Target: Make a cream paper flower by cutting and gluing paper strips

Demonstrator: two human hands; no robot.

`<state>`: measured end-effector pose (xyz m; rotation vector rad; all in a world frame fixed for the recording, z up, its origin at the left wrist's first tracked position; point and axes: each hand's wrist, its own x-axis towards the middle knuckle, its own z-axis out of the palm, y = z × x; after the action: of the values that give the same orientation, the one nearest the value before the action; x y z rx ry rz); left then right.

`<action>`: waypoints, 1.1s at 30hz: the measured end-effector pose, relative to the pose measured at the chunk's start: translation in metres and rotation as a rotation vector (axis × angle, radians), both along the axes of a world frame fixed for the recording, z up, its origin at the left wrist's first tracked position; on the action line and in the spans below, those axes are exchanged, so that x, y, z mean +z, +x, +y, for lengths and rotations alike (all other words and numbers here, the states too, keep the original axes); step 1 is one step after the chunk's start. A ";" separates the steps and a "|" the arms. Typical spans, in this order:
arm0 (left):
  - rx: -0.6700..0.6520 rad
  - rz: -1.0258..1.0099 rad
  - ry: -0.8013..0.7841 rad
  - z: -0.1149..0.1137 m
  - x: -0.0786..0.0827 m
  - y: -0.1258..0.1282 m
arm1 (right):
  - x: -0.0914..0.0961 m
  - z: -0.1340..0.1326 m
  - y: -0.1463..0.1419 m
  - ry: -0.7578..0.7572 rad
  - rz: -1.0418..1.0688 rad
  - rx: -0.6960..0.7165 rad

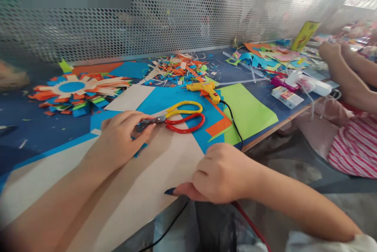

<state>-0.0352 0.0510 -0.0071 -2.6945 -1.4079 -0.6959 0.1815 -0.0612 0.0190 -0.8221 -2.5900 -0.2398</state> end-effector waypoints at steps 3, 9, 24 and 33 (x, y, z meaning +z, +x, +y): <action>-0.010 0.003 0.015 0.001 -0.001 0.001 | 0.011 -0.006 0.003 0.030 -0.003 -0.067; -0.021 0.004 0.051 0.002 -0.002 -0.001 | -0.015 0.007 -0.027 -0.052 -0.123 0.013; 0.000 -0.015 0.078 0.001 0.003 -0.001 | -0.004 0.001 0.000 -0.048 0.053 0.074; 0.038 -0.039 0.093 0.003 0.004 -0.003 | 0.016 -0.003 0.017 -0.302 0.098 0.006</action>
<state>-0.0381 0.0540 -0.0031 -2.5909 -1.3941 -0.7943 0.1981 -0.0642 0.0352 -0.9025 -2.5697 0.1949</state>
